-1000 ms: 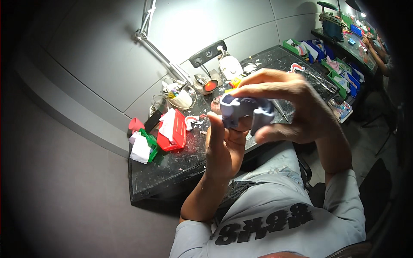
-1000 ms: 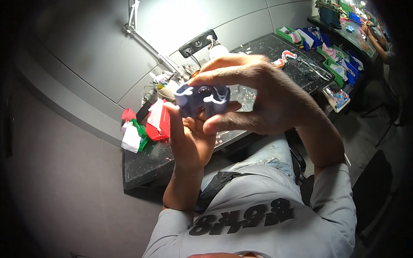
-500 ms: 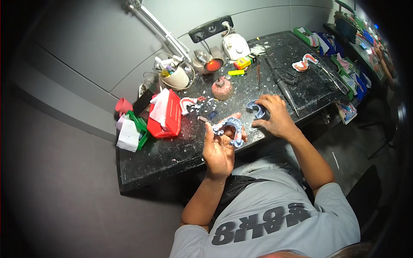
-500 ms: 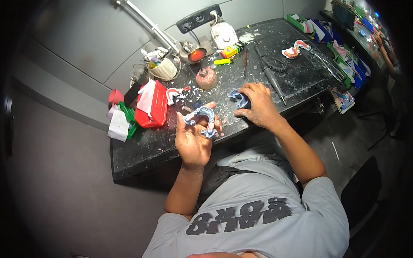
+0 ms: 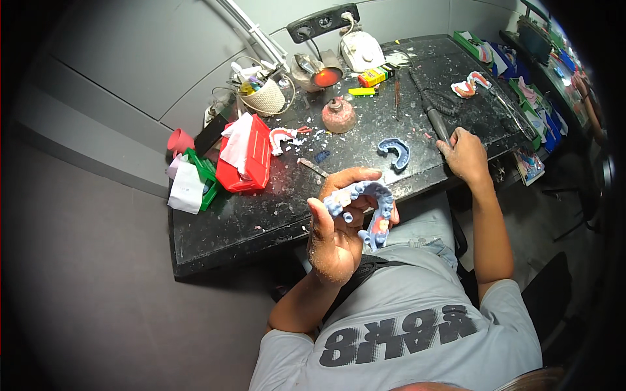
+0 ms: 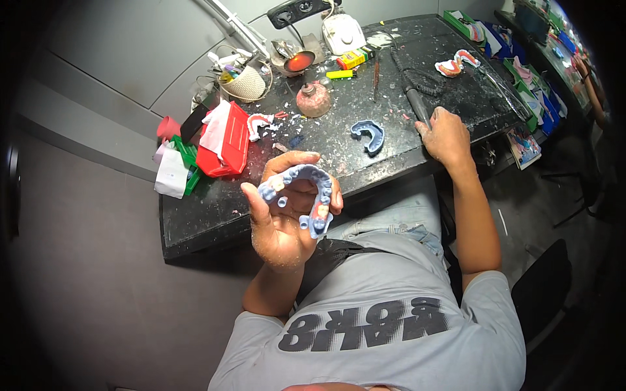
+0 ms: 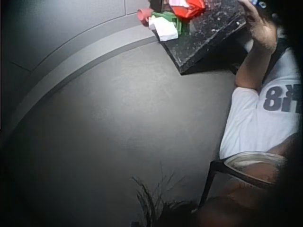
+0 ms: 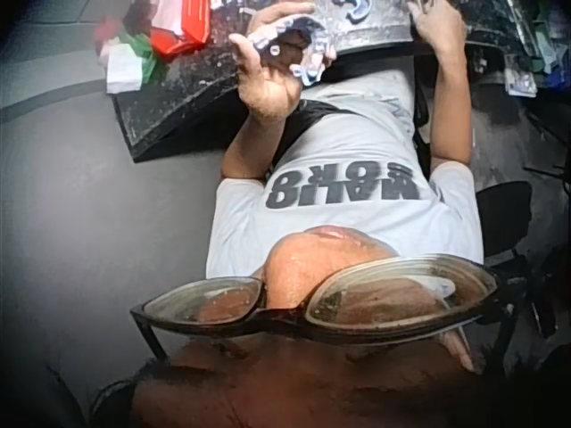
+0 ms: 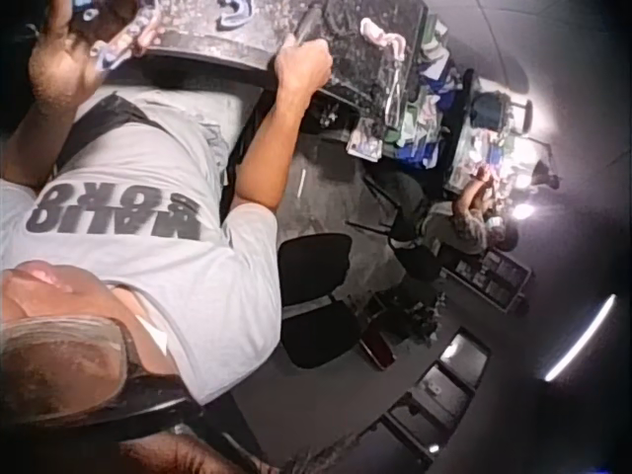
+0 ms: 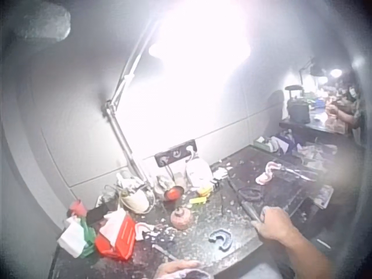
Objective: The person uses a rotary tool to grind the edges of a blue dental model and then uses a metal scraper to detail the surface of the mold at a workbench.
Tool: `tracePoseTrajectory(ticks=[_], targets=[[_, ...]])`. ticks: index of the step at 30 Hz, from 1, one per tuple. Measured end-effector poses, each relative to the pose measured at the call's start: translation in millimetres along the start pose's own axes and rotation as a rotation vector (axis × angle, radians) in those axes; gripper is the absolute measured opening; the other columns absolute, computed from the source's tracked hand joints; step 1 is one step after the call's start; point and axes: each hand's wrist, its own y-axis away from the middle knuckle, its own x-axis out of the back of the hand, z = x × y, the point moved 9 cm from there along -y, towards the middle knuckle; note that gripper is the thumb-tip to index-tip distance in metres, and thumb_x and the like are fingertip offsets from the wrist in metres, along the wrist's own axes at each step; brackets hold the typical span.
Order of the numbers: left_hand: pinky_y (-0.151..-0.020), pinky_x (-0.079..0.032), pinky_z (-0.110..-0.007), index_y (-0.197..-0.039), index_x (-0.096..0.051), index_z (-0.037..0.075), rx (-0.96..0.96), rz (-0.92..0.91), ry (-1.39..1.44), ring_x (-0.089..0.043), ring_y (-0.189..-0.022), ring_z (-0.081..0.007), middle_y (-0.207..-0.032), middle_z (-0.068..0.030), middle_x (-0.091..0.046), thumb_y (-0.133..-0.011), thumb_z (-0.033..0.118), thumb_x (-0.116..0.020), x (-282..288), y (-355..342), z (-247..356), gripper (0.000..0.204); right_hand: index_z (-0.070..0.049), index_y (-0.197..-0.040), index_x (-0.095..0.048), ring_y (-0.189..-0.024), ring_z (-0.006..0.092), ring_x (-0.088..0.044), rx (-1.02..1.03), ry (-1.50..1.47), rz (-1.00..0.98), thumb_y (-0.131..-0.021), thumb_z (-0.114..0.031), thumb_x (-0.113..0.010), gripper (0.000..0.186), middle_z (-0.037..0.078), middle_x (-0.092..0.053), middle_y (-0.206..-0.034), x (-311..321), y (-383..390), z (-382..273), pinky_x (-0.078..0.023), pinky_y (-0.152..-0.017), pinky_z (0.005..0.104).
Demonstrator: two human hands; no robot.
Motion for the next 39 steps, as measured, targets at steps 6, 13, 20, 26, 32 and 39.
tracePoseTrajectory(ticks=[6,13,20,26,32,39], targets=[[-0.077,-0.052,-0.039,-0.135,-0.045,-0.005,-0.05,0.033,-0.152,-0.063,-0.082,-0.0265,-0.086,-0.0172,-0.063,-0.103,0.069,-0.026,4,-1,4,0.083,-0.006,-0.084,-0.065,-0.047,0.004,-0.041,-0.254,-1.289,-0.521,-0.098,-0.033,-0.07,0.03,-0.005,-0.05,-0.062,-24,7,12,-0.026,-0.044,0.0213],[-0.077,-0.054,-0.041,-0.142,-0.039,-0.003,-0.089,0.024,-0.206,-0.063,-0.091,-0.027,-0.098,-0.0199,-0.064,-0.104,0.067,-0.03,0,1,1,0.08,-0.002,-0.093,-0.053,-0.055,0.0191,-0.068,0.341,-1.881,-0.36,-0.082,-0.009,-0.081,0.03,0.007,-0.059,-0.075,69,78,-90,-0.053,-0.045,0.0258],[-0.099,-0.049,-0.04,-0.147,-0.033,-0.004,-0.094,0.029,-0.201,-0.062,-0.109,-0.0258,-0.123,-0.0208,-0.06,-0.105,0.064,-0.033,-6,2,-2,0.08,0.002,-0.101,-0.062,-0.084,0.0339,-0.078,0.93,-1.27,-0.009,-0.083,-0.007,-0.082,0.029,0.028,-0.074,-0.089,132,124,-146,-0.065,-0.073,0.0401],[-0.108,-0.043,-0.044,-0.145,-0.035,-0.005,-0.115,0.089,-0.319,-0.057,-0.123,-0.0294,-0.134,-0.0218,-0.054,-0.105,0.064,-0.033,-14,5,0,0.08,-0.004,-0.103,-0.069,-0.101,0.0329,-0.076,0.949,-1.161,0.127,-0.079,-0.007,-0.087,0.03,0.027,-0.074,-0.107,121,133,-156,-0.062,-0.084,0.0379],[-0.107,-0.043,-0.042,-0.144,-0.037,-0.005,-0.141,0.08,-0.395,-0.057,-0.121,-0.0278,-0.133,-0.0208,-0.054,-0.104,0.066,-0.031,-15,4,2,0.081,-0.007,-0.103,-0.069,-0.098,0.0297,-0.077,0.924,-1.106,0.15,-0.078,-0.01,-0.088,0.032,0.024,-0.075,-0.108,121,136,-159,-0.061,-0.084,0.0368],[-0.107,-0.043,-0.041,-0.144,-0.038,-0.006,-0.145,0.096,-0.41,-0.057,-0.12,-0.0265,-0.131,-0.0199,-0.055,-0.104,0.066,-0.03,-18,3,2,0.082,-0.008,-0.103,-0.069,-0.097,0.0292,-0.077,0.896,-1.13,0.137,-0.078,-0.01,-0.088,0.031,0.023,-0.075,-0.107,117,134,-155,-0.062,-0.086,0.0379]])
